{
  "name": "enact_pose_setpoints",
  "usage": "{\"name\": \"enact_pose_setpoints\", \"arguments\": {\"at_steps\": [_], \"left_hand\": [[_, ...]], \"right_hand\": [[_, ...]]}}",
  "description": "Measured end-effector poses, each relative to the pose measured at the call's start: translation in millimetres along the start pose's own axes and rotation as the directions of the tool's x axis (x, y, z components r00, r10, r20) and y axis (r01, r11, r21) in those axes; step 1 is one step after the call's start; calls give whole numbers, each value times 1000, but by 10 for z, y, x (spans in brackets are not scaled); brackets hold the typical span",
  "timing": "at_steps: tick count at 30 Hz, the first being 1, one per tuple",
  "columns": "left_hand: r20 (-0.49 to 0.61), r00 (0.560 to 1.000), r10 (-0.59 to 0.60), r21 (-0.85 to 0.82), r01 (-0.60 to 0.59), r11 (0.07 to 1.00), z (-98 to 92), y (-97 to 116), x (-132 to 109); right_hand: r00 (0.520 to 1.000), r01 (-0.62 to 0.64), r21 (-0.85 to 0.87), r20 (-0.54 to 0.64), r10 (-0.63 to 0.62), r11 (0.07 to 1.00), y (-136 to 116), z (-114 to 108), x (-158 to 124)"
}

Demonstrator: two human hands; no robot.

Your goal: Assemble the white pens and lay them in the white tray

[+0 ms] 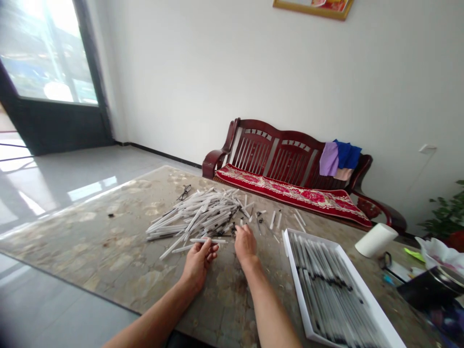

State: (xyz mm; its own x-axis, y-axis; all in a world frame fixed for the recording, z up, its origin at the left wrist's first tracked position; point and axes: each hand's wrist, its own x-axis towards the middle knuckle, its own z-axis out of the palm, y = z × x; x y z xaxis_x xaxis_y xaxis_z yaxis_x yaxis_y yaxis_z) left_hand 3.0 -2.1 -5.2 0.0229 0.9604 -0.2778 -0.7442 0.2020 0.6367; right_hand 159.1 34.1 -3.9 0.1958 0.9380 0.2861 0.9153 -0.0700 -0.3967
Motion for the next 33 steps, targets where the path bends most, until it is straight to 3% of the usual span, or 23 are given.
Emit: {"name": "enact_pose_setpoints", "arguments": {"at_steps": [7, 12, 14, 18, 20, 33], "left_hand": [[16, 1000, 6, 6, -6, 1000, -5, -19, 28], [21, 1000, 14, 6, -14, 1000, -4, -26, 36], [31, 999, 19, 10, -19, 1000, -2, -37, 38], [56, 998, 36, 30, -38, 999, 2, -62, 44], [58, 997, 50, 41, -52, 998, 0, -71, 47], [114, 991, 73, 149, -90, 985, -4, -87, 33]], "right_hand": [[996, -56, 176, -61, 68, 983, 23, 46, 141], [992, -80, 399, -57, 112, 913, 81, 35, -152], [987, -110, 567, -34, 157, 817, 69, 38, -335], [963, -145, 870, 13, 271, 471, -18, 1, -587], [953, -139, 902, 10, 302, 409, -66, -34, -625], [947, -103, 901, -40, 319, 421, -84, -69, -626]]}}
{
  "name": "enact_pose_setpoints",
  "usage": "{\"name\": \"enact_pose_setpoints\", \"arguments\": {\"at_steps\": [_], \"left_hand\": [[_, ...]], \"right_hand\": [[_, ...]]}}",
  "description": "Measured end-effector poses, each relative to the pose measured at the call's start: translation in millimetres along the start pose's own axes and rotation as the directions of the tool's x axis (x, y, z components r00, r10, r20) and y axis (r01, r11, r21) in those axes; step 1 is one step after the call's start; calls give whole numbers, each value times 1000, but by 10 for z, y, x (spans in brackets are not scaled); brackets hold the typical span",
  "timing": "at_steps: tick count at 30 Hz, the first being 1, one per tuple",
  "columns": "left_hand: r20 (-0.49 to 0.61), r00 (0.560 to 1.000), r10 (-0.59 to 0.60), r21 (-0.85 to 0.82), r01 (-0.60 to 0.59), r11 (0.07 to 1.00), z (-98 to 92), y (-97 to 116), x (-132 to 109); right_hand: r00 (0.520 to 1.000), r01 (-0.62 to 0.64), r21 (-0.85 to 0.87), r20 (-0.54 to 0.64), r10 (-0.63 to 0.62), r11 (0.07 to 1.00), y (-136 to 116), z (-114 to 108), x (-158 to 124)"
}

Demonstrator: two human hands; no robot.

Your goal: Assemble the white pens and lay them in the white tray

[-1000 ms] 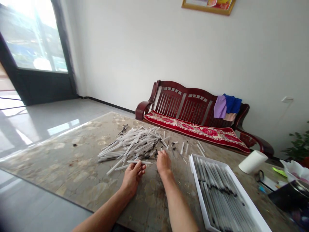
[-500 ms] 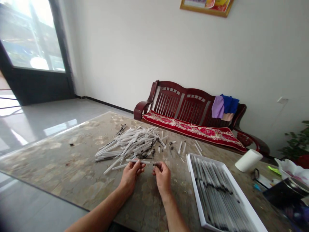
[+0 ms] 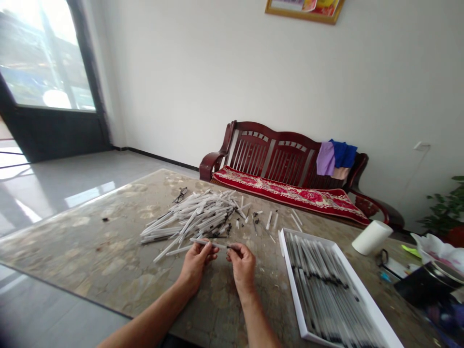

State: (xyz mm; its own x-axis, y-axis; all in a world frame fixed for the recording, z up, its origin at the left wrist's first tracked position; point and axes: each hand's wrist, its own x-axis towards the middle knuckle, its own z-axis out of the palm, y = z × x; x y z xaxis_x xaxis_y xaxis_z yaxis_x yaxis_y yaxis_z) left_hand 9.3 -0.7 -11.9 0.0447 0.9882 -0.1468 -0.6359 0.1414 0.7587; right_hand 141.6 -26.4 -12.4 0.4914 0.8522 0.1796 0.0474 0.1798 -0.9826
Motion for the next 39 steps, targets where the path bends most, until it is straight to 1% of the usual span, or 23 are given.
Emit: {"name": "enact_pose_setpoints", "arguments": {"at_steps": [4, 6, 11, 14, 22, 24, 28, 30, 33, 35, 37, 39], "left_hand": [[-41, 999, 1, -20, -2, 1000, -6, 5, 13], [-41, 999, -4, -26, 3, 1000, -9, 5, 16], [0, 1000, -15, -3, 15, 1000, 1, 5, 2], [16, 1000, -15, 7, 15, 1000, 12, 13, -14], [66, 997, 28, 58, -32, 998, 16, 20, -49], [74, 997, 35, 61, -39, 997, 17, 20, -61], [82, 996, 38, 74, -44, 996, 22, 27, -75], [76, 997, 30, 72, -36, 997, 22, 30, -70], [65, 998, 15, 66, -20, 998, 18, 30, -55], [67, 998, 9, 65, -13, 998, 20, 30, -52], [73, 997, 12, 68, -17, 998, 26, 31, -58], [81, 996, 20, 80, -27, 996, 35, 32, -71]], "right_hand": [[999, 8, -16, -38, -9, 1000, 1, -23, 7], [999, 1, -12, -39, -1, 1000, -5, -30, 6], [1000, -4, -38, 9, 5, 999, -31, -14, -14], [1000, 13, -67, 11, -13, 998, -34, -2, -17], [997, 49, -134, 57, -42, 990, 50, -23, -38], [994, 82, -206, 91, -65, 975, 68, -31, -55], [977, 192, -370, 161, -141, 909, 63, -42, -75], [976, 190, -372, 168, -136, 908, 39, -48, -83], [977, 170, -327, 181, -115, 930, -3, -67, -96], [970, 204, -329, 197, -144, 922, -15, -81, -99], [962, 250, -362, 202, -186, 898, -6, -86, -92], [960, 269, -411, 191, -206, 871, 18, -78, -79]]}}
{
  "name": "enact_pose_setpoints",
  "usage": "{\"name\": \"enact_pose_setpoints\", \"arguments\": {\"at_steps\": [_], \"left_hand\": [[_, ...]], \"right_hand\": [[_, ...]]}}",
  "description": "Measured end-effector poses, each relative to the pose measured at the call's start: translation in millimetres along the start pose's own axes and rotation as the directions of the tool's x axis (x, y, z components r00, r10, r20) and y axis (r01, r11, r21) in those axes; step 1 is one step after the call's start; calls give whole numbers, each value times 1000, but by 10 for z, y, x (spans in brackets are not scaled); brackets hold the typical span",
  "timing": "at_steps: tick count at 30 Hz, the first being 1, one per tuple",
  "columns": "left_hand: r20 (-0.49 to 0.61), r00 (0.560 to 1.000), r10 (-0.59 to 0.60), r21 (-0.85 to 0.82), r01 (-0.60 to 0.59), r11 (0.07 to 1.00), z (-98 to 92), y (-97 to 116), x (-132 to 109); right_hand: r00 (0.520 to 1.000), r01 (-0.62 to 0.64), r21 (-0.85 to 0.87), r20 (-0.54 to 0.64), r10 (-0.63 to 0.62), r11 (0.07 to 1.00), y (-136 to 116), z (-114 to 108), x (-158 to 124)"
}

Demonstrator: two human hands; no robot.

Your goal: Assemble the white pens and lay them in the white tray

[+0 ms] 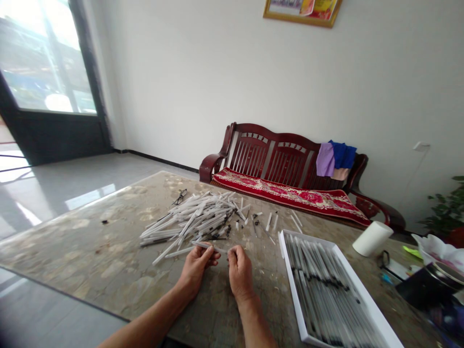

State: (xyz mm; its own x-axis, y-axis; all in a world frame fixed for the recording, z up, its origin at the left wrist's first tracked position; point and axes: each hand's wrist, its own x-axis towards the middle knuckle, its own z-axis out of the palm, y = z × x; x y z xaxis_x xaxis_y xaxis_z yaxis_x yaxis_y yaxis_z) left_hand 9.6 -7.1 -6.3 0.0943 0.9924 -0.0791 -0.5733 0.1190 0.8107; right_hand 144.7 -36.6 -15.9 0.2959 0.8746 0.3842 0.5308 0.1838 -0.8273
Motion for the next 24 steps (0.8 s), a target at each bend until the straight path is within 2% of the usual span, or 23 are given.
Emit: {"name": "enact_pose_setpoints", "arguments": {"at_steps": [5, 11, 14, 17, 22, 24], "left_hand": [[-22, 1000, 19, 16, -19, 1000, -3, -10, 0], [-155, 988, -6, -72, -5, 997, -51, -30, 66], [-198, 979, -48, -116, 25, 993, -65, -33, 82], [-201, 978, -53, -131, 27, 991, -67, -41, 86], [-209, 976, -62, -146, 31, 989, -67, -59, 91], [-205, 977, -62, -150, 32, 988, -70, -62, 90]], "right_hand": [[1000, 7, -72, -24, -8, 997, 34, 43, 19], [989, -119, 129, -69, 128, 985, 141, 10, 117], [987, -136, -42, -97, 131, 990, 242, -15, 295], [992, -121, -237, -70, 108, 964, 312, -20, 536], [996, -91, -358, -28, 87, 929, 284, 44, 858], [999, -38, -407, 19, 50, 912, 235, 92, 923]]}}
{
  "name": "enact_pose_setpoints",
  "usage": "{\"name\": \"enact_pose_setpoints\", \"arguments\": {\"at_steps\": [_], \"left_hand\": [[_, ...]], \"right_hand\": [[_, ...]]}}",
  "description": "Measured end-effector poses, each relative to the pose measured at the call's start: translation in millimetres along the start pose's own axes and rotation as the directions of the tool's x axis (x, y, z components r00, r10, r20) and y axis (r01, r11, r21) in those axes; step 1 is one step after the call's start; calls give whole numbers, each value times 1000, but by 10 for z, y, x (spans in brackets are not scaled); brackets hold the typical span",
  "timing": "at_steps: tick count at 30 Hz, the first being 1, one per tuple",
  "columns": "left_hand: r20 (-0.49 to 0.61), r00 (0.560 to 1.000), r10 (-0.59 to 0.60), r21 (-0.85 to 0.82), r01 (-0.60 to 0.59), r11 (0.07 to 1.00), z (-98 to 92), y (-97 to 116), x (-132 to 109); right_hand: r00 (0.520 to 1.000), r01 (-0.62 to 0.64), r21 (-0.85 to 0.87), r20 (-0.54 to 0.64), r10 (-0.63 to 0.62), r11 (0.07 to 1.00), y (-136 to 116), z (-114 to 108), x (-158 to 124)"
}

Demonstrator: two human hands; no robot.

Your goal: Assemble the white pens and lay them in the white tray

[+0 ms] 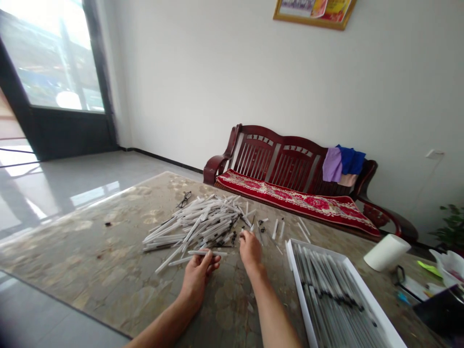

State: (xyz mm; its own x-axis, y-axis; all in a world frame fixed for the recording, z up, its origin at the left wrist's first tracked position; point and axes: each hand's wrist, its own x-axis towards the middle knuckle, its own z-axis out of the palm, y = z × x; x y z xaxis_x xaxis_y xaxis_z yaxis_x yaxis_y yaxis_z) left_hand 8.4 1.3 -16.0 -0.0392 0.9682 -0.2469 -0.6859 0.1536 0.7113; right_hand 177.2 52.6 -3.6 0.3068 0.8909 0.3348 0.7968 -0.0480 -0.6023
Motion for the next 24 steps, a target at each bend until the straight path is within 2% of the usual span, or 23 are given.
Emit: {"name": "enact_pose_setpoints", "arguments": {"at_steps": [3, 5, 9, 11, 13, 15, 17, 20, 24], "left_hand": [[0, 1000, -7, 1, 7, 1000, 2, 4, -4], [0, 1000, -17, 4, 17, 1000, 8, 9, -7], [-1, 1000, -22, -6, 22, 1000, 17, 14, -4], [-8, 1000, -21, -17, 21, 1000, 15, 10, 1], [-14, 1000, -17, -30, 16, 999, 11, 5, 5], [-11, 1000, -15, -39, 15, 999, 10, 4, 6], [-2, 1000, -13, -42, 13, 999, 12, 8, 3], [6, 1000, -1, -43, 1, 999, 19, 21, -4], [17, 1000, 7, -38, -7, 999, 19, 26, -6]], "right_hand": [[985, 137, -176, 132, -114, 975, -110, 26, 52], [964, 204, -286, 227, -140, 936, -170, 31, 76], [970, 162, -256, 216, -107, 953, -212, 2, 83], [981, 123, -165, 169, -95, 979, -185, -23, 25], [990, 41, 48, 135, -47, 998, -140, -44, -94], [990, -82, 347, 134, 37, 934, -101, -59, -259], [983, -169, 544, 154, 99, 822, -92, -73, -432], [979, -203, 650, 147, 142, 732, -148, -100, -622], [980, -198, 686, 112, 167, 700, -256, -136, -693]]}}
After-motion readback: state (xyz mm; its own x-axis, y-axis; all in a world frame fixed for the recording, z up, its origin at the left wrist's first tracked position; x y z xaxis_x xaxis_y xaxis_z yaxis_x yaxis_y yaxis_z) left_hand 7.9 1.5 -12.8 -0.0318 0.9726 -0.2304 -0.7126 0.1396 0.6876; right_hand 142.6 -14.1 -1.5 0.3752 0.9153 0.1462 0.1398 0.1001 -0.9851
